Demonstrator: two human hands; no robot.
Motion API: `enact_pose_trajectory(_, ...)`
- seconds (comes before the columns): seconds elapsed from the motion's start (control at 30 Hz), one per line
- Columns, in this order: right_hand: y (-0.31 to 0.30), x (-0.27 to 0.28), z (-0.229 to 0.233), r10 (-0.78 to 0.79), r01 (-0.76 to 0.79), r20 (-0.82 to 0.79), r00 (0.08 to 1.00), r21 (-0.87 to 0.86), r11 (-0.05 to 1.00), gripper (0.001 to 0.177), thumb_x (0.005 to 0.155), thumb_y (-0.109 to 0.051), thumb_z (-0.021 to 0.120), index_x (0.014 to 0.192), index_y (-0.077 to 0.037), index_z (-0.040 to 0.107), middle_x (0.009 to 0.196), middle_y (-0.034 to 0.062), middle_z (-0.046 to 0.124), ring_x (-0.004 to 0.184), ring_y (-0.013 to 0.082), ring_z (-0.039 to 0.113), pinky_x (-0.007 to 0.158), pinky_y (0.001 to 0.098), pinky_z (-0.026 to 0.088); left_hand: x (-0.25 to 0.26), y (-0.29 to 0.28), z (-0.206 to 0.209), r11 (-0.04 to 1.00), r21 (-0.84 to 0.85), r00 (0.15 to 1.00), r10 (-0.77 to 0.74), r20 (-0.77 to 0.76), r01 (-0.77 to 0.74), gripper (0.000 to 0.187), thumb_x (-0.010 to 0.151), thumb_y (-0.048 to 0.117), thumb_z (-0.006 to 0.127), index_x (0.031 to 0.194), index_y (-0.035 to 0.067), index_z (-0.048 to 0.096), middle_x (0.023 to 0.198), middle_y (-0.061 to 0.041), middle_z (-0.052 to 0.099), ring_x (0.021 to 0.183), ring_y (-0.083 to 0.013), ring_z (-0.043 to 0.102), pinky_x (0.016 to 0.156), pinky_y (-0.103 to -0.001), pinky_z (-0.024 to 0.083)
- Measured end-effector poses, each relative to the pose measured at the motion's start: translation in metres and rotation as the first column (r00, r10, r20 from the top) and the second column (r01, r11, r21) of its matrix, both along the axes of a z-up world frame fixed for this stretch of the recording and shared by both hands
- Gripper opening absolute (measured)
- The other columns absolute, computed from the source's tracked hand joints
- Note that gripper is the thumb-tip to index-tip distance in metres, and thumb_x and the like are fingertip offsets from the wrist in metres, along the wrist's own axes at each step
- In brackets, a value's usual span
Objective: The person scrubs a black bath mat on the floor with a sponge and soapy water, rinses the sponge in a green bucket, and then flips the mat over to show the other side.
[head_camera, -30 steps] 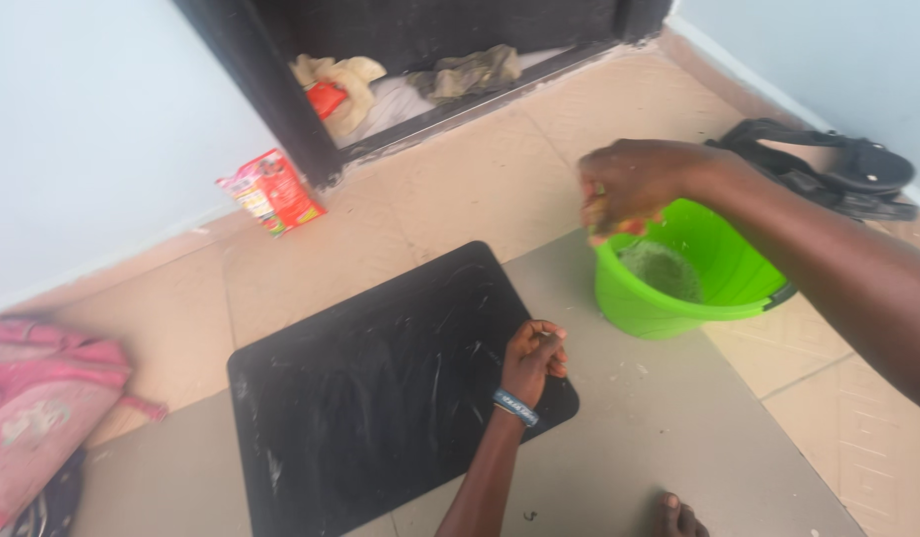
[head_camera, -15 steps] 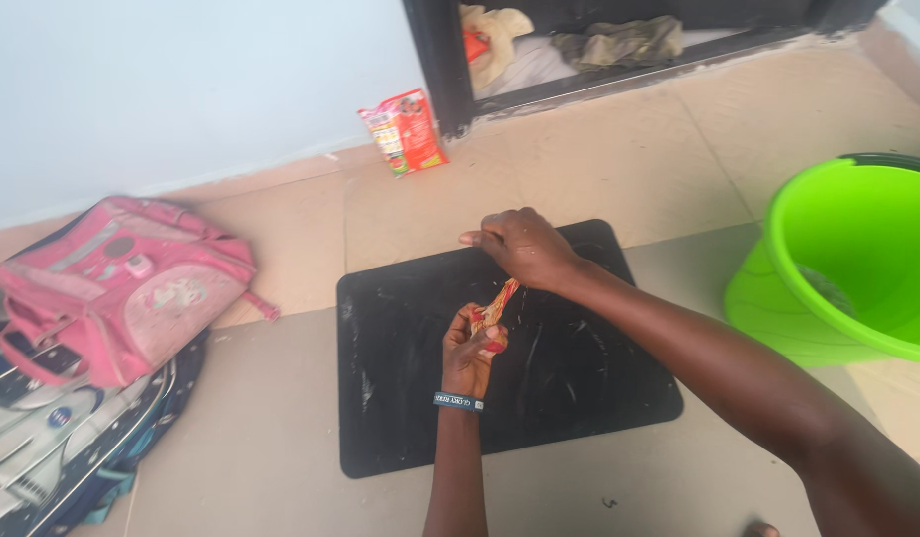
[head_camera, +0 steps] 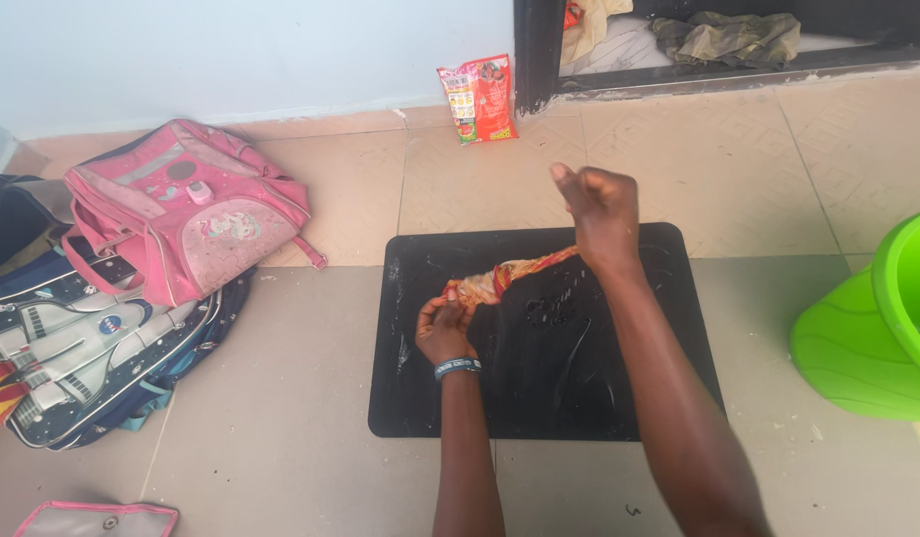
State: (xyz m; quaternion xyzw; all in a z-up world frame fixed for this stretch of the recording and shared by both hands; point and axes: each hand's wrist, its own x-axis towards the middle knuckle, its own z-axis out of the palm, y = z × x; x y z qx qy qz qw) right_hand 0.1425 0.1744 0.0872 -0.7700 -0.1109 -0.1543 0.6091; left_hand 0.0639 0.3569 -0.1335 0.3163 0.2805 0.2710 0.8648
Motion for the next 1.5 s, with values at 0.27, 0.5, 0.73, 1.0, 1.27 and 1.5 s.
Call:
enact_pose_trajectory(0.27,-0.051,-0.018,-0.092,0.009,-0.076,-0.362,0.932,-0.172,0.982,0.028,0.087,-0.028,0.076,0.075,-0.005,0.068,0.067,0.0020,0.060,0.064,0.0104,0.054,0.060,0.0307,0.043,-0.010,0.003,0.047,0.984,-0.137,0.979,-0.092,0.181,0.118,0.029,0.091,0.011,0.070,0.117,0.012,0.060,0.082,-0.003,0.066,0.061,-0.0096,0.064,0.054,-0.031,0.058)
enact_pose_trajectory(0.5,-0.018,-0.038,-0.153,0.402,-0.544,-0.375,0.835,-0.454,0.706,0.041,0.068,-0.009,0.078,0.109,-0.011,0.075,0.110,0.0087,0.076,0.105,0.0255,0.070,0.087,0.0380,0.053,-0.004,-0.024,0.035,0.935,0.110,0.941,-0.339,-0.013,0.338,0.019,0.093,0.014,0.072,0.110,0.004,0.067,0.071,-0.006,0.065,0.042,-0.0047,0.047,0.035,-0.020,0.032)
enact_pose_trajectory(0.73,0.008,-0.107,-0.166,0.217,-0.631,-0.603,0.767,-0.770,0.091,0.053,0.071,-0.017,0.086,0.120,-0.013,0.068,0.124,0.0130,0.063,0.113,0.0301,0.067,0.095,0.0407,0.054,-0.007,-0.026,0.007,0.723,0.476,0.838,-0.268,-0.475,0.500,0.024,0.086,0.013,0.074,0.107,0.003,0.070,0.079,-0.006,0.072,0.065,-0.0141,0.066,0.061,-0.032,0.052)
enact_pose_trajectory(1.0,-0.061,-0.074,-0.231,0.695,-0.298,0.137,0.706,-0.833,0.466,0.024,0.081,-0.015,0.069,0.103,-0.012,0.075,0.121,0.0069,0.068,0.125,0.0275,0.056,0.105,0.0576,0.030,-0.026,-0.023,-0.045,0.021,0.703,0.682,0.223,-0.697,0.711,0.066,0.092,0.029,0.062,0.151,0.007,0.042,0.167,-0.012,0.025,0.155,-0.0314,0.015,0.124,-0.048,0.012)
enact_pose_trajectory(1.27,-0.086,0.026,-0.249,-0.069,0.140,0.138,0.988,-0.619,0.773,0.015,0.094,-0.012,0.066,0.105,-0.002,0.069,0.107,0.0174,0.065,0.108,0.0409,0.060,0.096,0.0506,0.048,-0.022,-0.045,-0.047,-0.015,0.576,0.542,0.356,-0.761,0.818,0.064,0.103,0.044,0.035,0.159,0.014,0.028,0.169,-0.006,0.016,0.156,-0.0309,0.006,0.125,-0.052,0.000)
enact_pose_trajectory(1.5,-0.035,-0.081,-0.269,0.333,-0.252,0.107,0.937,-0.456,0.854,0.026,0.086,-0.008,0.067,0.111,-0.002,0.074,0.121,0.0183,0.067,0.123,0.0370,0.059,0.107,0.0470,0.044,-0.009,-0.052,-0.037,-0.011,0.593,0.549,0.393,-0.738,0.805,0.059,0.104,0.038,0.033,0.159,0.015,0.030,0.170,-0.006,0.017,0.157,-0.0346,0.006,0.123,-0.057,-0.002)
